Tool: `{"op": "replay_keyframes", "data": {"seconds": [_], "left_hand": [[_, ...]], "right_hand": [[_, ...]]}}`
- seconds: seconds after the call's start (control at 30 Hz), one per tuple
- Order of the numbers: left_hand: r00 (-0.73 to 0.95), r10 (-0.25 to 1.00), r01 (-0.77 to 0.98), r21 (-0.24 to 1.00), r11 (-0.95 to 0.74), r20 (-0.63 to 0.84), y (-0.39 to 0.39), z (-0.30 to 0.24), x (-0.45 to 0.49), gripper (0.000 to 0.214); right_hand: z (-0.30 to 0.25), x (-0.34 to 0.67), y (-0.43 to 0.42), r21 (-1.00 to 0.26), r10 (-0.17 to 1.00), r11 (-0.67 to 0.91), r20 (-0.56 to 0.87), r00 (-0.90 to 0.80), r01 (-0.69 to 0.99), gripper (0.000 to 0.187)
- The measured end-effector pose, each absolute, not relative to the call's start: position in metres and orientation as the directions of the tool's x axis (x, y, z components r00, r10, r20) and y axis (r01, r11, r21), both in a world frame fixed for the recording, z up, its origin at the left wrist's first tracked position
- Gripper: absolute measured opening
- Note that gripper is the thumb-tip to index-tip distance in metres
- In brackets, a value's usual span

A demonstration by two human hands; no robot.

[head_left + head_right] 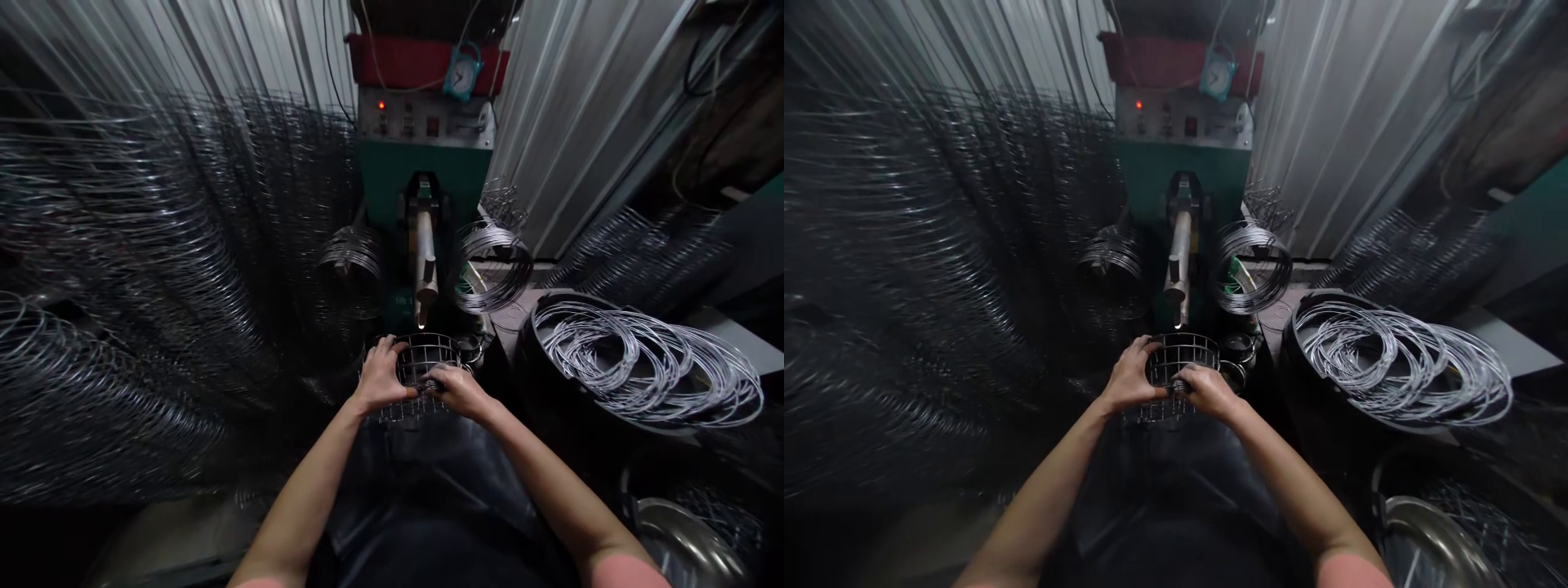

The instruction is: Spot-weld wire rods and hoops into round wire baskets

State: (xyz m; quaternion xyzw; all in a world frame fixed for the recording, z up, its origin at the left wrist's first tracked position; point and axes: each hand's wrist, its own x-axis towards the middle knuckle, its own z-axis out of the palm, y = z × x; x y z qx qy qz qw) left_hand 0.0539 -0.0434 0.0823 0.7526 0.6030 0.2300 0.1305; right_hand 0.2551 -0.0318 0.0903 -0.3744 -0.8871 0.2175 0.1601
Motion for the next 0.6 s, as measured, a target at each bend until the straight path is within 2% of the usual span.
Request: {"op": "replay_keyframes", "data": {"seconds": [0.17,0.27,0.6], "left_hand": [[0.164,0.975,0.851,0.478,-0.216,0.148,-0.031,0.082,0.052,0.087],[0.163,0.978,0.844,0.496,-0.206,0.13,-0.024,0.083,0.049,0.088],[0.177,0.968,0.811,0.532,-0.245,0.176,0.006,0.083,0.043,0.08]], "right_hand": [[0.078,0.252,-0.021,-0.515,0.728,0.643,0.184,-0.66,0.566,0.014],[0.077,0.25,-0.016,-0.51,0.728,0.65,0.208,-0.653,0.563,0.015],[0.088,0.24,0.007,-0.49,0.762,0.618,0.182,-0.622,0.614,0.013]]}}
